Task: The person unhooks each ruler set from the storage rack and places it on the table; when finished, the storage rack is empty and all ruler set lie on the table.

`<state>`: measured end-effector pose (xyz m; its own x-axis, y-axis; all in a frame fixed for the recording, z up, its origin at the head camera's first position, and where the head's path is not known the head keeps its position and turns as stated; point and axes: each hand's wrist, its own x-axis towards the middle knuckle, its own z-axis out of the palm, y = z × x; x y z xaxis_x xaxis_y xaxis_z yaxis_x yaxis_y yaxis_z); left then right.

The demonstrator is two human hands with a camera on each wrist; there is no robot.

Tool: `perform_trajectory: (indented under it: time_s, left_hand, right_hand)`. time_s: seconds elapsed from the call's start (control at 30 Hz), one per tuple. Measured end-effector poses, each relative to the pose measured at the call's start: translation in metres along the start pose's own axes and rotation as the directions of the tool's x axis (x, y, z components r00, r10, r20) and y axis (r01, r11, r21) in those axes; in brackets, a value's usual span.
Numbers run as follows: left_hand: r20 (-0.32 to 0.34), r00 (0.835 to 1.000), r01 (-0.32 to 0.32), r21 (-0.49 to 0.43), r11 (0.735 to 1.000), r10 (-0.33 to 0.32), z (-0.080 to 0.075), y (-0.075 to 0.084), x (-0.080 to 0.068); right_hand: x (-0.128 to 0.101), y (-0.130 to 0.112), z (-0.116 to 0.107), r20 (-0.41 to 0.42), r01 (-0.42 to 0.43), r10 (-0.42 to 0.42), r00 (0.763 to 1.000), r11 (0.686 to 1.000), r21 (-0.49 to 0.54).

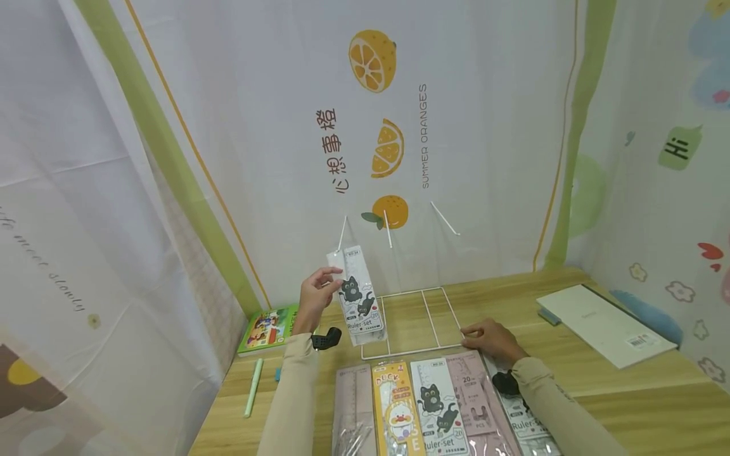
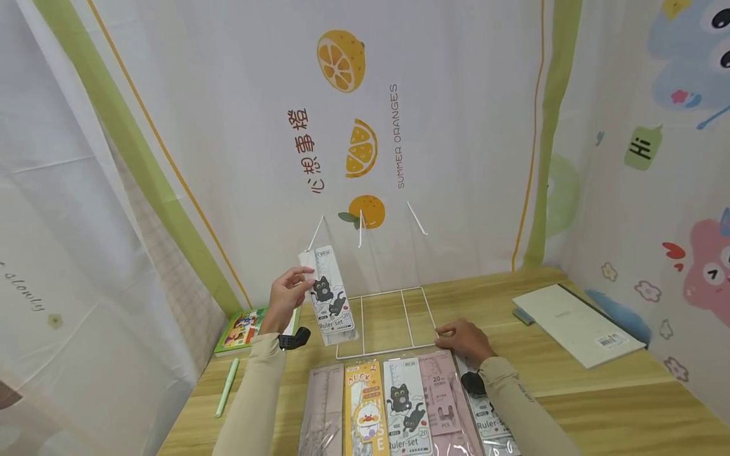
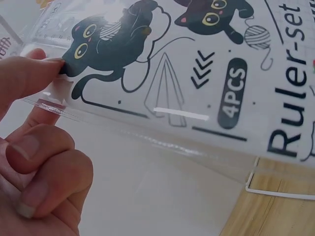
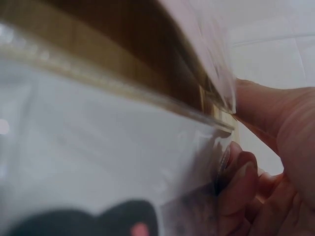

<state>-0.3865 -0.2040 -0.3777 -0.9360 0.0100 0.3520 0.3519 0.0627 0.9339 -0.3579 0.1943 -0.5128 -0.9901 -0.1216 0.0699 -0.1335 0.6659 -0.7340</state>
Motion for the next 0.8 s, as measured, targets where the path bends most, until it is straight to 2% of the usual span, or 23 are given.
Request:
perform_trajectory:
  time_s: [0.27,0.43,0.63,0.8]
  left_hand:
    - [-0.005,0.999,-0.052,-0.031,0.998,0.052,-0.004,0.002,-0.015]
    - [0.002,0.998,-0.057,-0.044,0.997,0.058,-0.008,0.006,-0.024]
    - [0.001,0.999,-0.038,-0.07,0.997,0.039,-0.012,0.014,-0.032]
    - [-0.001,0.997,-0.074,-0.073,0.995,0.074,-0.015,0.025,-0.043]
  right_hand:
    - [-0.002,0.0,0.0,0.02,-0.012,0.012,1.0,1.0,0.021]
    - [-0.002,-0.001,-0.001,0.041,-0.046,0.043,0.998,0.996,0.073]
    - [0.0,-0.001,-0.002,0.033,-0.055,0.053,0.998,0.997,0.06]
    - [0.0,0.001,-0.001,0.026,-0.037,0.036,0.999,0.998,0.051]
